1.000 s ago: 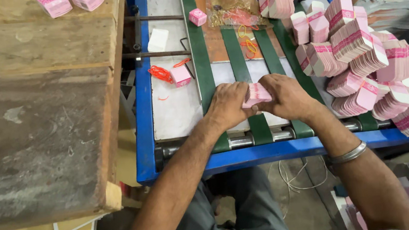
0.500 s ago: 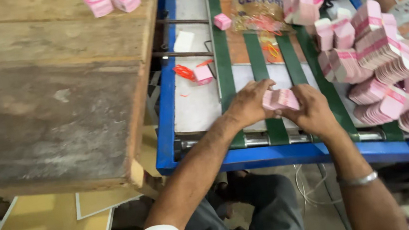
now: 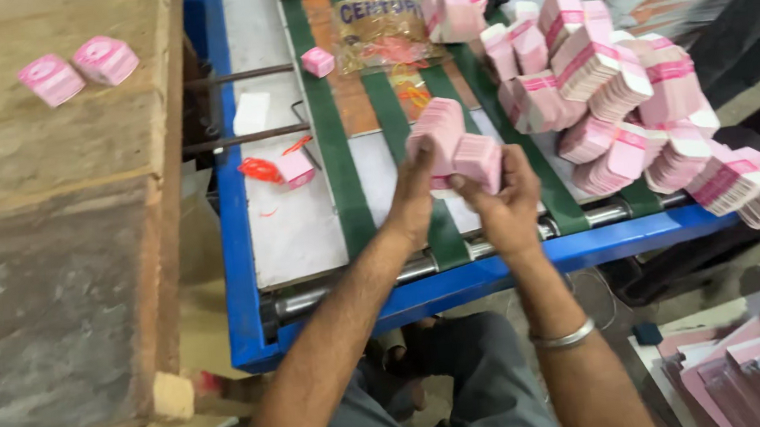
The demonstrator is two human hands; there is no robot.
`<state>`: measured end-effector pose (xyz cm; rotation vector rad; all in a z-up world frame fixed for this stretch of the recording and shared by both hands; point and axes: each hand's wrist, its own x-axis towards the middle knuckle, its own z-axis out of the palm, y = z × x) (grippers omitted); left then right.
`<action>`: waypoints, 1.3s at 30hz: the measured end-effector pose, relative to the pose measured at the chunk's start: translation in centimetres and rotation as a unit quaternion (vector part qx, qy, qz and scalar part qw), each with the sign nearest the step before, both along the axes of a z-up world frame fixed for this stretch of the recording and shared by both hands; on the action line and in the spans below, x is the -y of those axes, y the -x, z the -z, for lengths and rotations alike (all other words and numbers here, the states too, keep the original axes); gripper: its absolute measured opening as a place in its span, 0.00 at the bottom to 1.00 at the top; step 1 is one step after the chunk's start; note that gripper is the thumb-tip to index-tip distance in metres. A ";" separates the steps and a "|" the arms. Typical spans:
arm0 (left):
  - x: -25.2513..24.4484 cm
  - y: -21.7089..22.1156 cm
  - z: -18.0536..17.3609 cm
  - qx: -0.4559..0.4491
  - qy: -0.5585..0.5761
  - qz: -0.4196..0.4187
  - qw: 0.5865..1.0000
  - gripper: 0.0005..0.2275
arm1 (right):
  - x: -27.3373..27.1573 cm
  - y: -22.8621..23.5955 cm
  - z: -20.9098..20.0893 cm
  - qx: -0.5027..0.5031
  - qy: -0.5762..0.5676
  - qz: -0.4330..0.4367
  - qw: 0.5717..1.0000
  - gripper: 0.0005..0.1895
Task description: The person stacks pink paper sheets on a conveyor belt, aligns them into neat bundles, and secures each bundle with an orange rubber band. The person then places the finished bundles onto a growing pile on the right side of the belt.
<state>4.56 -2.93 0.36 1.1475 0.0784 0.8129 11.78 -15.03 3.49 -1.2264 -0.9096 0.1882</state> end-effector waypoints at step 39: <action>-5.9 -0.4 3.0 -0.077 -0.018 -0.072 0.994 0.33 | -2.0 3.4 3.8 0.206 0.053 0.229 0.950 0.30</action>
